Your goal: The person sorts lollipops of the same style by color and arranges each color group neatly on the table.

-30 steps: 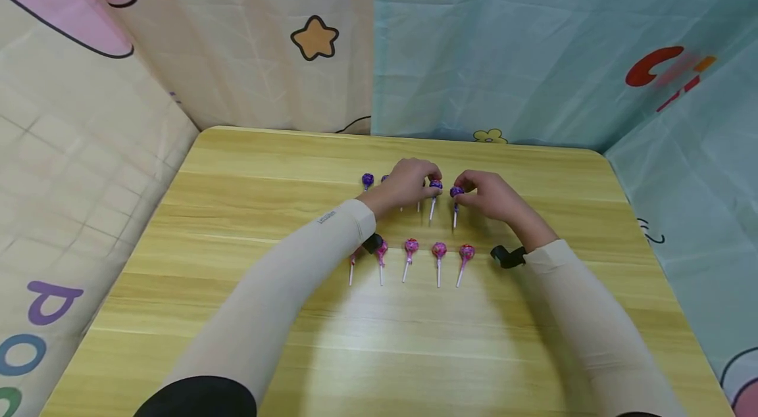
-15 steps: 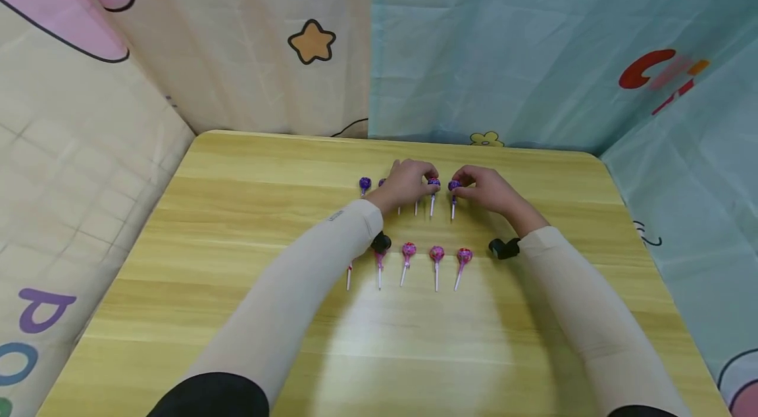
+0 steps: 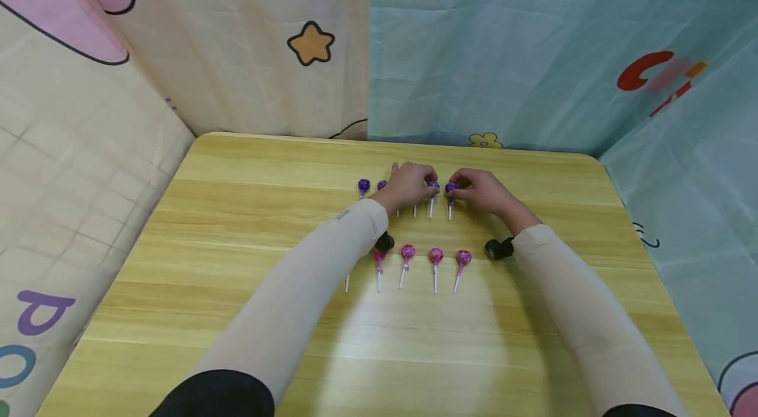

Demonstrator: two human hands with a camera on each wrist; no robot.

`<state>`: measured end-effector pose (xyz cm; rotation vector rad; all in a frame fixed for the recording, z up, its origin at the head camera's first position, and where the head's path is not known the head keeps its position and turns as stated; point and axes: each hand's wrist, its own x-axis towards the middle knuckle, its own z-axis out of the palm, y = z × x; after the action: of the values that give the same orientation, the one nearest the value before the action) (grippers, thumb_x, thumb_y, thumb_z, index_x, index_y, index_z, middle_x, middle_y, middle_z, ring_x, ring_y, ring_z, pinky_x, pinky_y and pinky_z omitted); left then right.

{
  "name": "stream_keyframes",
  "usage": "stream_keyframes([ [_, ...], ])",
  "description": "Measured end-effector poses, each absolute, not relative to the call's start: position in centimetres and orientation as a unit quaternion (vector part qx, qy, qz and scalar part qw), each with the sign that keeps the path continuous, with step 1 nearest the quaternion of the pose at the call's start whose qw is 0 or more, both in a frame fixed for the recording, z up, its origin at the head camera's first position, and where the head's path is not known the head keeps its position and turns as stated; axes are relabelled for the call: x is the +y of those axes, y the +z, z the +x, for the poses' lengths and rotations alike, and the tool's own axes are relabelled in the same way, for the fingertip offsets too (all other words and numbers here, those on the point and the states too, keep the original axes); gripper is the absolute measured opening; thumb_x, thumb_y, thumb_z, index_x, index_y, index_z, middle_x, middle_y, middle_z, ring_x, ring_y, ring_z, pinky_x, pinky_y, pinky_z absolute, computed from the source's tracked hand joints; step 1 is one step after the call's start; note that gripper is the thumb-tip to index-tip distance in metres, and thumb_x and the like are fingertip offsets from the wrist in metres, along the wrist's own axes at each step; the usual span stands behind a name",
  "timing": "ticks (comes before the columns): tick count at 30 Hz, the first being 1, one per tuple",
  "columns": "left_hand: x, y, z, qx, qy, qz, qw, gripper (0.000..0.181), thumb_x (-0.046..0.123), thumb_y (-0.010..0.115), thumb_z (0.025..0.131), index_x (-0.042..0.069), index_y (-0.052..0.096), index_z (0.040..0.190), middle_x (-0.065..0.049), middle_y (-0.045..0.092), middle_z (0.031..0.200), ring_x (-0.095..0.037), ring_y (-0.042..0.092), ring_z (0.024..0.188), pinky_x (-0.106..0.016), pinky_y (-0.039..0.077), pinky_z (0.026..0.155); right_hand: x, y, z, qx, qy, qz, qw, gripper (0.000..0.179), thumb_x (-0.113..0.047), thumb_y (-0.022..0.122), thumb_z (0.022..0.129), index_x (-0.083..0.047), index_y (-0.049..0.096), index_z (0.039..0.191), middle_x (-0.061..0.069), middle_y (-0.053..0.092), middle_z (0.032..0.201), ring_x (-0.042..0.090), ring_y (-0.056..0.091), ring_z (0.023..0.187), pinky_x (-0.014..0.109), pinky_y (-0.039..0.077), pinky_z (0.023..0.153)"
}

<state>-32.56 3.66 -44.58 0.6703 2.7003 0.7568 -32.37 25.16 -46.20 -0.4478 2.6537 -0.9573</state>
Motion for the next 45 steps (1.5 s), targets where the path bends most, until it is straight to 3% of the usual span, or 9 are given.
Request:
stream_keyframes([
  [15,3.78,-44.92,-32.85,0.938,0.243,0.216,0.123,0.022,0.032,0.067,0.096,0.016,0.069,0.111,0.003,0.069,0.103,-0.025,0.055,0.115,-0.064,0.009,0.114,24.83,-46.4,-32.52,0.92,-0.329,-0.152,0.15,0.018,-0.017,0.065,0.097,-0.005,0.066,0.111,0.013,0.068,0.108,0.028,0.06,0.1,0.044,0.046,0.089],
  [26,3.75,-45.07,-32.95,0.938,0.247,0.209,0.125,0.017,0.031,0.067,0.095,0.017,0.069,0.103,0.003,0.068,0.098,-0.028,0.054,0.112,-0.062,0.008,0.115,24.59,-46.73,-32.58,0.924,-0.321,-0.153,0.143,0.022,-0.018,0.064,0.098,-0.004,0.065,0.115,0.014,0.067,0.111,0.03,0.06,0.107,0.048,0.046,0.095],
  [45,4.12,-45.36,-32.91,0.938,0.239,0.213,0.134,0.022,0.033,0.068,0.095,0.017,0.069,0.11,0.004,0.068,0.102,-0.027,0.054,0.117,-0.064,0.01,0.114,24.91,-46.97,-32.36,0.925,-0.316,-0.143,0.154,0.03,-0.02,0.063,0.098,-0.003,0.063,0.123,0.016,0.065,0.118,0.03,0.058,0.11,0.048,0.045,0.097],
])
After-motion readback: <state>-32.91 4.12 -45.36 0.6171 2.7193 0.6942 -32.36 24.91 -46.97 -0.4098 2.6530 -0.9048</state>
